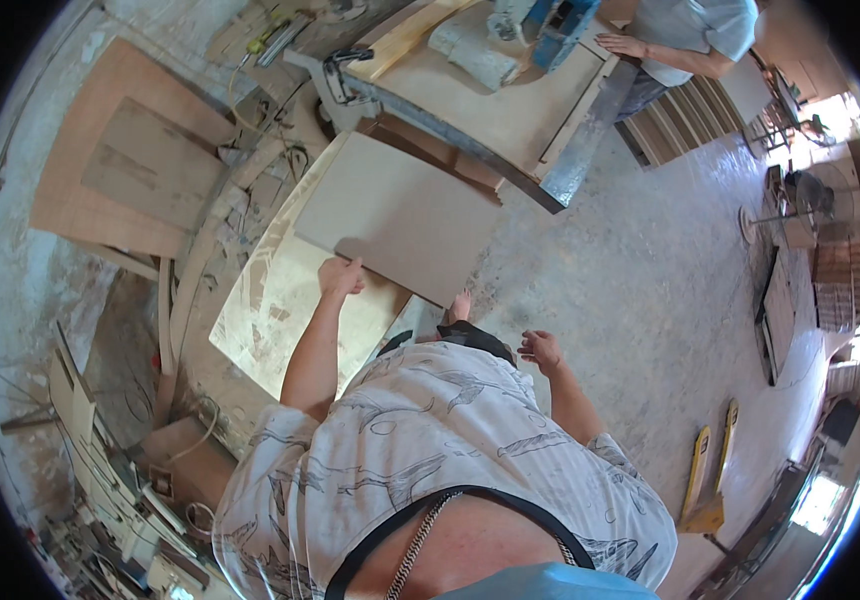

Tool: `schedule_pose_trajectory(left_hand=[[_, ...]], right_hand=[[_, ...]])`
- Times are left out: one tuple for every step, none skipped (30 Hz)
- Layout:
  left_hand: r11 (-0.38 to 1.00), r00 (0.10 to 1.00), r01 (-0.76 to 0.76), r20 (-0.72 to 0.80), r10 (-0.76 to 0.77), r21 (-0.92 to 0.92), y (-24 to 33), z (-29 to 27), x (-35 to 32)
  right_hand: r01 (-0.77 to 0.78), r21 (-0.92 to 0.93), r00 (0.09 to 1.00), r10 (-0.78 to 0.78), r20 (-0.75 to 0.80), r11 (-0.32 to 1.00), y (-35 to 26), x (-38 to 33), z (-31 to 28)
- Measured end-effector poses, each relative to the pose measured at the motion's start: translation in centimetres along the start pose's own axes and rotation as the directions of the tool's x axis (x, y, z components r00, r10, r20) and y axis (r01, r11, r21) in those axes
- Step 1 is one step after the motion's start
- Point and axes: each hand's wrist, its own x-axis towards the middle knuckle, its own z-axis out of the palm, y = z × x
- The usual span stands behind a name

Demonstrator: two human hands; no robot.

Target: Moving wooden panels from a processing table to a stack on a pallet.

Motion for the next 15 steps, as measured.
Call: schedule_pose_trajectory(left_hand=[[0.998,1.000,0.030,0.004,-0.029,-0.052,-0.5,-0.4,0.1],[0.993,0.998,0.062,0.012,-0.061,-0.104,-1.1,-0.6,0.0],[0.990,0.996,0.088,0.013,-0.087,-0.114,-1.8,-0.6,-0.3],[0.986,0.993,0.114,0.012,-0.114,-0.124,-2.6,-0.8,-0.6],[0.980,0.992,0.129,0.004,-0.129,-0.155,-4.3,-0.9,-0.3],[0.971,0.989,0.144,-0.013,-0.149,-0.192,-6.8,-1.4,0.2],[0.951,0.984,0.160,-0.038,-0.176,-0.265,-10.0,-1.8,0.8],[0.926,0.977,0.174,-0.058,-0.205,-0.335,-12.7,-2.0,1.0],[0.960,0.973,0.197,-0.083,-0.217,-0.200,-14.0,-1.5,0.5],[0.974,0.967,0.219,-0.118,-0.225,-0.066,-15.5,-1.3,-0.2],[0.986,0.974,0.164,-0.152,-0.167,-0.033,-19.1,-1.8,-0.4],[0.994,0.977,0.113,-0.183,-0.110,0.002,-22.2,-2.1,-0.6],[0.994,0.977,0.113,-0.181,-0.111,0.001,-23.5,-1.8,-1.2],[0.946,0.937,0.224,-0.215,-0.275,-0.235,-24.1,-1.6,-1.9],[0.833,0.875,0.306,-0.210,-0.437,-0.461,-24.4,-1.3,-2.1]], right_hand=[[-0.047,-0.004,0.999,0.047,0.006,0.999,0.5,0.1,-0.1],[-0.041,0.012,0.999,0.041,-0.001,0.999,1.6,0.5,-0.7],[-0.085,0.026,0.996,0.085,-0.005,0.996,2.7,0.9,-1.2],[-0.128,0.040,0.992,0.129,-0.005,0.991,4.0,1.5,-1.7],[-0.139,0.037,0.990,0.140,-0.014,0.990,4.8,1.8,-2.0],[-0.132,0.044,0.991,0.132,-0.009,0.990,4.7,1.7,-1.7],[-0.151,0.008,0.988,0.151,-0.032,0.989,4.8,1.5,-1.6],[-0.172,-0.026,0.984,0.170,-0.058,0.985,4.8,1.2,-1.4],[-0.175,0.022,0.982,0.176,-0.064,0.984,5.5,1.4,-1.9],[-0.173,0.031,0.982,0.175,-0.070,0.984,5.7,1.5,-2.1],[-0.163,0.026,0.984,0.164,-0.070,0.986,4.9,1.3,-1.4],[-0.154,0.019,0.985,0.155,-0.071,0.988,4.3,1.3,-0.8],[-0.154,0.019,0.985,0.155,-0.074,0.988,4.2,1.7,-0.7],[-0.142,0.034,0.988,0.144,-0.055,0.989,4.2,2.1,-0.5],[-0.130,0.047,0.991,0.132,-0.035,0.990,4.1,2.5,-0.4]])
